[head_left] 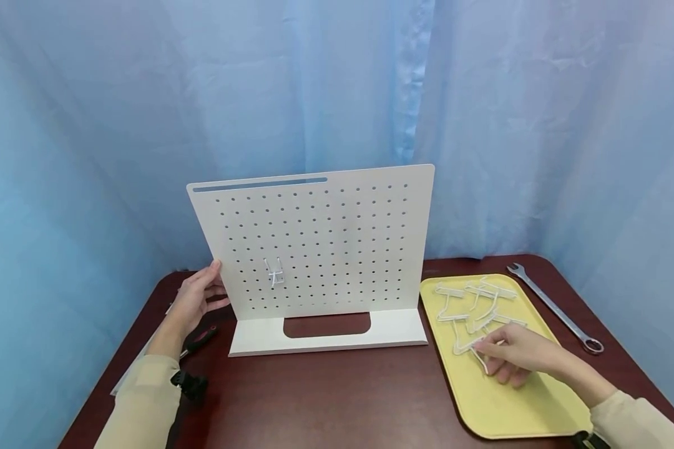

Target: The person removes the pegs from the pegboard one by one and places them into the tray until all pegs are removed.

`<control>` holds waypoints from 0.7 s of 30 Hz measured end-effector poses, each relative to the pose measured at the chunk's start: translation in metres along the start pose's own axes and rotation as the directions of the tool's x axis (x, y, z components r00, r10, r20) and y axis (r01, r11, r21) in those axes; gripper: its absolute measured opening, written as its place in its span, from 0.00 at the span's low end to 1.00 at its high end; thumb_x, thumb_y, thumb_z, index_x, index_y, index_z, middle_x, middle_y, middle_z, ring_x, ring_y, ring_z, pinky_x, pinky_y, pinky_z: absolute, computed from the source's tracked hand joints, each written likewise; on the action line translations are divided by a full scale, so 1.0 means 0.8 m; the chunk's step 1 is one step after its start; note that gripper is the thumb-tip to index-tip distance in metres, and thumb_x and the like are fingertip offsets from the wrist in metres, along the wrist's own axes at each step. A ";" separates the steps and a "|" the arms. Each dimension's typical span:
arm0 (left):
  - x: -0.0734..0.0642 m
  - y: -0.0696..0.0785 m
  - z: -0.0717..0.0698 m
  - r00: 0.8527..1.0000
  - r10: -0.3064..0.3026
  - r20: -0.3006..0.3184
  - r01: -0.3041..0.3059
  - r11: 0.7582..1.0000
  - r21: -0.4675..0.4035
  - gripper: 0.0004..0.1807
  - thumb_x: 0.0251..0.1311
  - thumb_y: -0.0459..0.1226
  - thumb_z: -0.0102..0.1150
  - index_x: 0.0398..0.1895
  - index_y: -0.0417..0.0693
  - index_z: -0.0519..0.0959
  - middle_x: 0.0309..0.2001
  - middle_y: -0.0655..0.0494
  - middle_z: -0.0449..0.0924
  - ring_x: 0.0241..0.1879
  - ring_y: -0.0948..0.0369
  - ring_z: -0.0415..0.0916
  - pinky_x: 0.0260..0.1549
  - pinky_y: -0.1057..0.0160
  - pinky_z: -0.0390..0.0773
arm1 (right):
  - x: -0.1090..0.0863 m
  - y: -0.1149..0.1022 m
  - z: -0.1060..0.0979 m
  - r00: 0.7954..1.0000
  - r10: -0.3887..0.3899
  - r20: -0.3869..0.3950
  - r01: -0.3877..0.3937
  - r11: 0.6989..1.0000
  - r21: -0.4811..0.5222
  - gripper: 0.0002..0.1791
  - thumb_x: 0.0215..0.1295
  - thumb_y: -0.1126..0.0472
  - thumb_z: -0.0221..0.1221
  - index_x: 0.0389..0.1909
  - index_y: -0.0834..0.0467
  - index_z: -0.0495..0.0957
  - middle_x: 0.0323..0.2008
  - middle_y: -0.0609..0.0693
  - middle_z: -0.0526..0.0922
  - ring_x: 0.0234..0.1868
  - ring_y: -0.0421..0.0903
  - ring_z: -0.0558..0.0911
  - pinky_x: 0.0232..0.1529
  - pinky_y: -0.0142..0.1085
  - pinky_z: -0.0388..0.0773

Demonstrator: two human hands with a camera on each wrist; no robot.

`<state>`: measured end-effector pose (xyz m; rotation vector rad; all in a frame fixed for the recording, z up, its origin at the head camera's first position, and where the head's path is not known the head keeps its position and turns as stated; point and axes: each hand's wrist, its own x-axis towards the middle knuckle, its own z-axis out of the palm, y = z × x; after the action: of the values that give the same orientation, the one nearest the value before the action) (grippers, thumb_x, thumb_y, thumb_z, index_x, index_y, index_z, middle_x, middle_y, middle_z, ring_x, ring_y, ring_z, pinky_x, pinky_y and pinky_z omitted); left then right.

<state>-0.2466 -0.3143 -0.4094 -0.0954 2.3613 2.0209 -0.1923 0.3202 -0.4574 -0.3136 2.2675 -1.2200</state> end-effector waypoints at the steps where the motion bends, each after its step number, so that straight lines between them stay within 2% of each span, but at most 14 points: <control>1: 0.000 -0.001 0.000 1.000 -0.001 -0.004 0.001 1.000 -0.002 0.27 0.71 0.63 0.51 0.51 0.50 0.78 0.46 0.53 0.78 0.45 0.58 0.80 0.47 0.54 0.84 | -0.001 -0.003 -0.003 1.000 0.003 0.002 -0.003 1.000 -0.005 0.19 0.77 0.50 0.57 0.40 0.62 0.85 0.28 0.55 0.86 0.25 0.52 0.86 0.23 0.45 0.84; 5: 0.007 -0.005 0.004 1.000 0.006 0.005 -0.006 1.000 -0.007 0.28 0.72 0.62 0.50 0.53 0.49 0.78 0.47 0.52 0.78 0.46 0.57 0.80 0.49 0.53 0.84 | -0.005 -0.012 -0.014 1.000 0.014 0.023 -0.014 1.000 0.005 0.19 0.77 0.50 0.57 0.42 0.63 0.84 0.30 0.56 0.86 0.26 0.53 0.86 0.24 0.46 0.85; 11: 0.014 -0.005 0.007 0.999 0.028 0.022 -0.028 1.000 -0.001 0.29 0.74 0.61 0.47 0.57 0.47 0.76 0.49 0.50 0.78 0.48 0.55 0.80 0.50 0.52 0.83 | -0.012 -0.019 -0.027 0.999 0.024 0.047 -0.026 0.998 0.056 0.21 0.78 0.50 0.55 0.49 0.66 0.82 0.34 0.57 0.87 0.29 0.56 0.86 0.26 0.48 0.85; 17: 0.010 -0.006 0.007 1.000 0.013 0.013 -0.013 1.000 0.009 0.32 0.72 0.62 0.48 0.57 0.45 0.75 0.49 0.48 0.77 0.47 0.54 0.80 0.50 0.51 0.83 | -0.012 -0.038 -0.032 0.993 -0.044 0.110 0.026 0.988 0.153 0.22 0.81 0.52 0.50 0.55 0.68 0.78 0.39 0.60 0.85 0.32 0.53 0.86 0.30 0.48 0.86; 21: 0.002 -0.005 0.003 1.000 0.007 -0.002 -0.007 1.000 0.027 0.33 0.72 0.63 0.49 0.56 0.43 0.75 0.49 0.47 0.78 0.46 0.55 0.80 0.49 0.51 0.84 | -0.008 -0.061 -0.032 0.988 -0.097 0.123 0.076 0.983 0.170 0.21 0.81 0.52 0.50 0.57 0.66 0.77 0.42 0.62 0.84 0.35 0.54 0.86 0.33 0.51 0.86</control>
<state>-0.2478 -0.3128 -0.4136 -0.0880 2.3931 1.9916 -0.2038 0.3136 -0.4038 -0.4208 2.0455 -1.3803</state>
